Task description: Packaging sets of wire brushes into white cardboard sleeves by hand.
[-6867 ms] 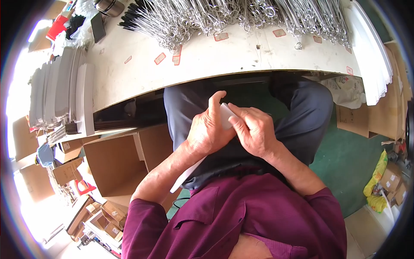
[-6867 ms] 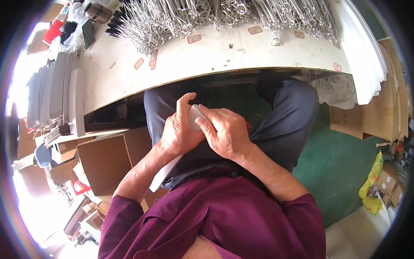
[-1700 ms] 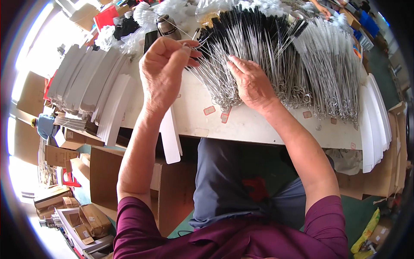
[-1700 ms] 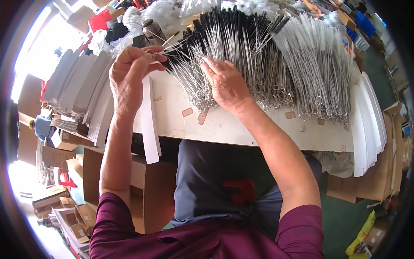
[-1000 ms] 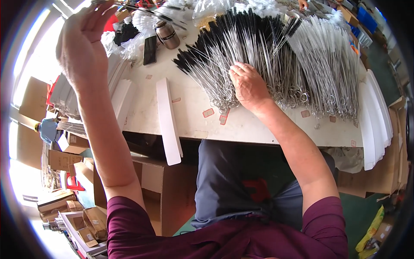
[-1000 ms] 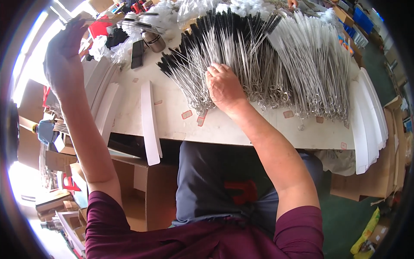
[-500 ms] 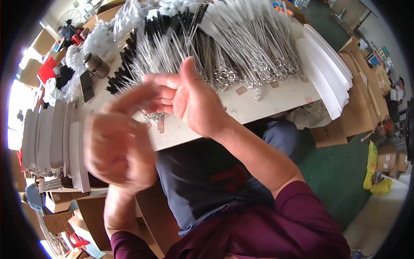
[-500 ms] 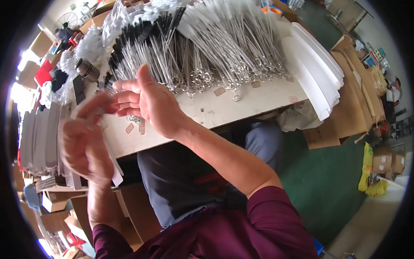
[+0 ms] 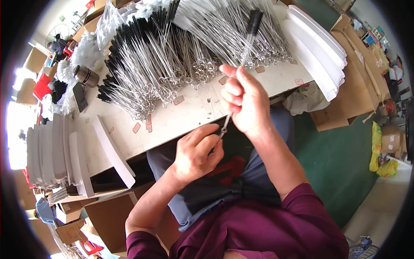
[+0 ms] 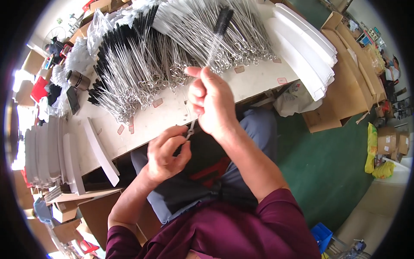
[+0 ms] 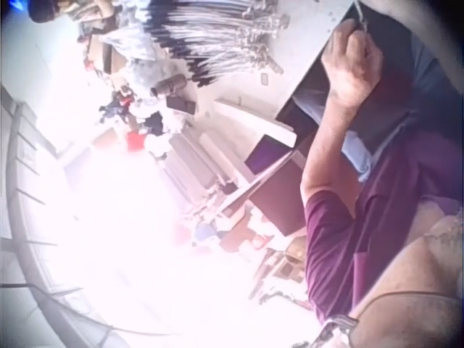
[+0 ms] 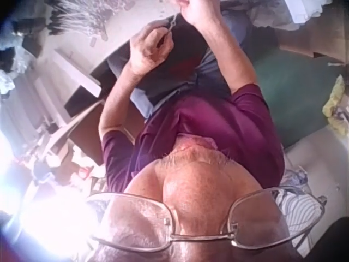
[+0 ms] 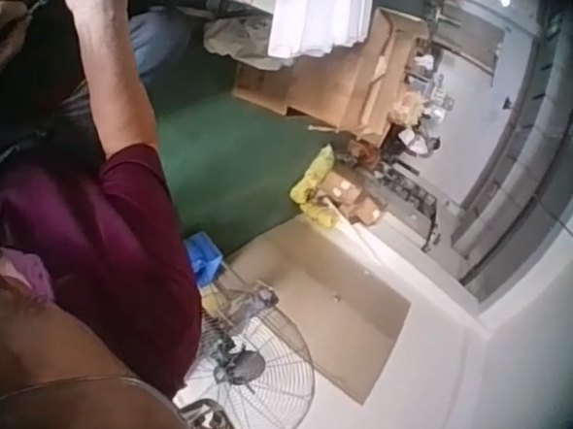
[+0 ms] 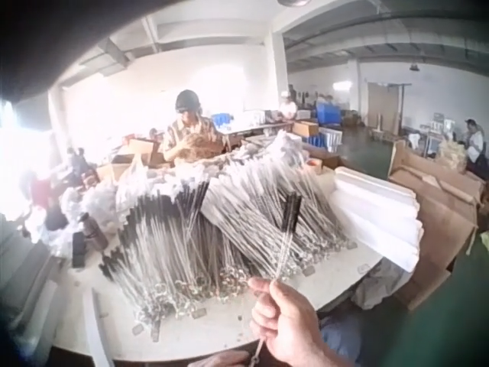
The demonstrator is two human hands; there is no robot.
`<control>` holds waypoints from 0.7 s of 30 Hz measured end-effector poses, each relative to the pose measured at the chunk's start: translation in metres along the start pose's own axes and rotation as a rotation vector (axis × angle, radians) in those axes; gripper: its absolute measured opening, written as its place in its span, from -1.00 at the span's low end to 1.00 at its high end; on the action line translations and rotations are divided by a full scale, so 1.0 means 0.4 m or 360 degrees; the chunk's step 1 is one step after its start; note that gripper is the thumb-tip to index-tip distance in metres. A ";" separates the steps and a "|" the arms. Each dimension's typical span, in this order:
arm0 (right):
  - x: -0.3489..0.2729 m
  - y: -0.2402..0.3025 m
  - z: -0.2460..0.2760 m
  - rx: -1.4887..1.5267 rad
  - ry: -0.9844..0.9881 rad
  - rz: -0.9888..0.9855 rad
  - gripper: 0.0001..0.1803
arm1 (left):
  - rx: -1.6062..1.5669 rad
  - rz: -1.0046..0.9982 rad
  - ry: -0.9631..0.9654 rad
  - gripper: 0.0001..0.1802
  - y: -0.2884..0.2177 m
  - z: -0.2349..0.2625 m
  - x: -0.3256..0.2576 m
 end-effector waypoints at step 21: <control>0.009 0.082 0.302 -0.0698 -0.0355 0.0069 -0.67 | 0.0182 0.0814 0.0316 -0.81 0.240 -0.279 0.185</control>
Point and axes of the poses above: each hand's wrist, its own x-axis towards the middle knuckle, its own z-axis out of the back of the hand, y = z × x, the point moved 4 cm from there along x, towards the middle knuckle, and after that the axes turned 4 degrees about -x, right-handed, at the moved point
